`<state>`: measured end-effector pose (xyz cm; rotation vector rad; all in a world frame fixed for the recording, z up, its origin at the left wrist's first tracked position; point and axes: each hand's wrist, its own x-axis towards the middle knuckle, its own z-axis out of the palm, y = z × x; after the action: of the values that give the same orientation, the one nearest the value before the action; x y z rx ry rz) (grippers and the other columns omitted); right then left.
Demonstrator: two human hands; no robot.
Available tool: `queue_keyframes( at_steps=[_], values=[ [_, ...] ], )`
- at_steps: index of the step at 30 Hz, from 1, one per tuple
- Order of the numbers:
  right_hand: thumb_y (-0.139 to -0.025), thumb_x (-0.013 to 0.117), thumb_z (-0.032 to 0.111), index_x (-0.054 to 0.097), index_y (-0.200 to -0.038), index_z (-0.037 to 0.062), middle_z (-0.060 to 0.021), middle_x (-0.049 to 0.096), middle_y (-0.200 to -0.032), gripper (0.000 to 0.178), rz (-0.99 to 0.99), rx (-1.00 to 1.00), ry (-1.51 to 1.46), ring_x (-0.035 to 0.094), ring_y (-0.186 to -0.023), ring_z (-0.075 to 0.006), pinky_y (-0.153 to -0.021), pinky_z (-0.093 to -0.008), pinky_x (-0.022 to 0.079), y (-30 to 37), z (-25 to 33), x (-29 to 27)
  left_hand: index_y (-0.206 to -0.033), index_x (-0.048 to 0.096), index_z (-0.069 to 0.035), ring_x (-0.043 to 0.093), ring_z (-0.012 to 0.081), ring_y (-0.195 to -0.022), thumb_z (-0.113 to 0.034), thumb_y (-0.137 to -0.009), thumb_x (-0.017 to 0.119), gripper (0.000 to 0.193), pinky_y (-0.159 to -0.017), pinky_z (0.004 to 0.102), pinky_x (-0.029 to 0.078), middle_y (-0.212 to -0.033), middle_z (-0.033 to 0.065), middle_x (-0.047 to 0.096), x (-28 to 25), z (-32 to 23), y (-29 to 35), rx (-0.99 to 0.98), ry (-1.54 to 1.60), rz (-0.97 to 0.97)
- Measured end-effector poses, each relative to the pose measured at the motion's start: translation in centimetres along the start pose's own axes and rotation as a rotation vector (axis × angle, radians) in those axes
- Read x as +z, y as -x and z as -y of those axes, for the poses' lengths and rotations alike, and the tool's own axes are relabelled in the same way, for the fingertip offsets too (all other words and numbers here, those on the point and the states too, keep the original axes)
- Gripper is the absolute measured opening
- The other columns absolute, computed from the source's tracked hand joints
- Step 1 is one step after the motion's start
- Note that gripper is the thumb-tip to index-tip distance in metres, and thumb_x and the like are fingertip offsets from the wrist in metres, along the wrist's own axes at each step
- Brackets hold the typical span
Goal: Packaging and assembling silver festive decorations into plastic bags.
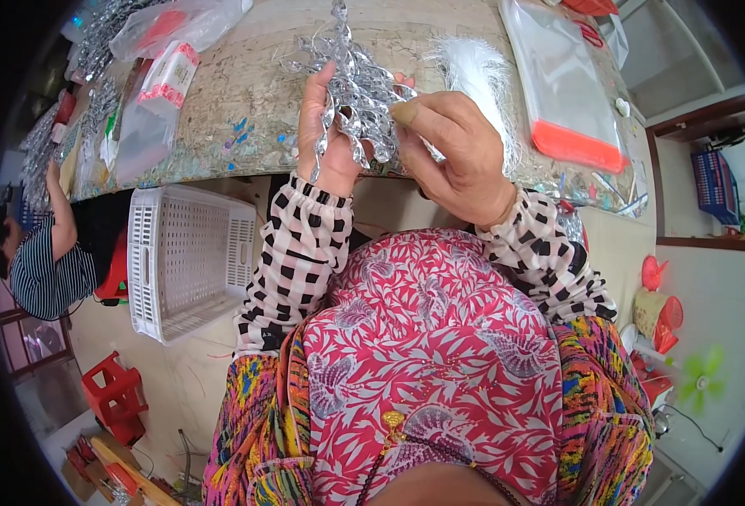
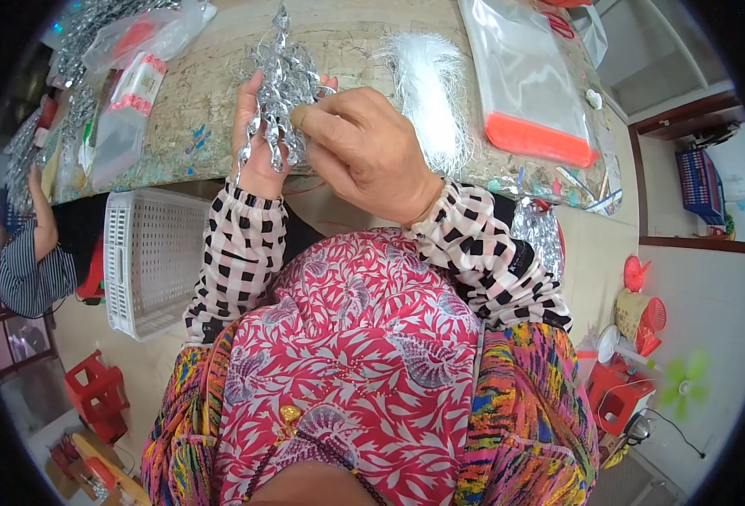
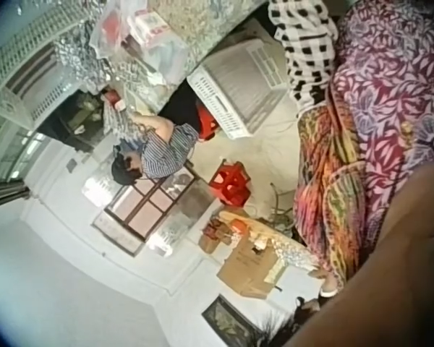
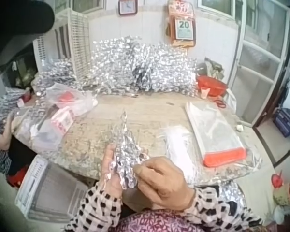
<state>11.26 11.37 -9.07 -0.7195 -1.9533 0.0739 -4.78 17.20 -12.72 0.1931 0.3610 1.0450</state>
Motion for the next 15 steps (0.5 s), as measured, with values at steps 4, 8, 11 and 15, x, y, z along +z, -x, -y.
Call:
queue_keyframes(
  at_steps=[4,8,11,15],
  values=[
    [-0.075,0.068,-0.002,0.062,-0.104,0.0014,-0.0122,0.062,-0.091,0.029,0.004,0.010,-0.016,0.060,-0.080,-0.0267,-0.068,-0.0332,0.049,0.0,0.0,-0.1,-0.113,0.049,0.001,0.058,0.0393,-0.106,-0.045,-0.087,0.054,0.054,-0.094,0.0498,0.047,-0.109,0.0270,0.060,-0.1,0.1,-0.1,0.002,0.008,-0.006],
    [-0.076,0.069,-0.001,0.062,-0.104,0.0027,-0.0125,0.061,-0.095,0.029,-0.005,0.054,0.008,0.061,-0.079,-0.0259,-0.067,-0.0315,0.049,0.2,-0.3,-0.4,-0.111,0.053,0.002,0.058,0.0381,-0.106,-0.042,-0.087,0.055,0.050,-0.094,0.0476,0.048,-0.109,0.0269,0.060,0.1,0.1,-0.2,-0.024,0.061,0.016],
    [-0.076,0.069,-0.001,0.061,-0.104,0.0036,-0.0128,0.061,-0.098,0.029,-0.061,0.067,-0.007,0.061,-0.079,-0.0256,-0.067,-0.0305,0.049,0.4,-0.8,0.1,-0.109,0.056,0.001,0.061,0.0353,-0.102,-0.039,-0.087,0.057,0.045,-0.091,0.0456,0.050,-0.105,0.0233,0.063,0.0,0.0,-0.1,-0.097,0.158,0.129],
    [-0.074,0.066,-0.003,0.061,-0.105,0.0038,-0.0130,0.061,-0.104,0.032,-0.072,0.029,0.009,0.061,-0.083,-0.0246,-0.071,-0.0304,0.050,0.6,-1.8,0.1,-0.104,0.061,-0.004,0.066,0.0271,-0.089,-0.035,-0.087,0.059,0.036,-0.082,0.0417,0.054,-0.097,0.0127,0.067,-0.9,0.1,-0.9,-0.057,0.188,0.117]
  ],
)
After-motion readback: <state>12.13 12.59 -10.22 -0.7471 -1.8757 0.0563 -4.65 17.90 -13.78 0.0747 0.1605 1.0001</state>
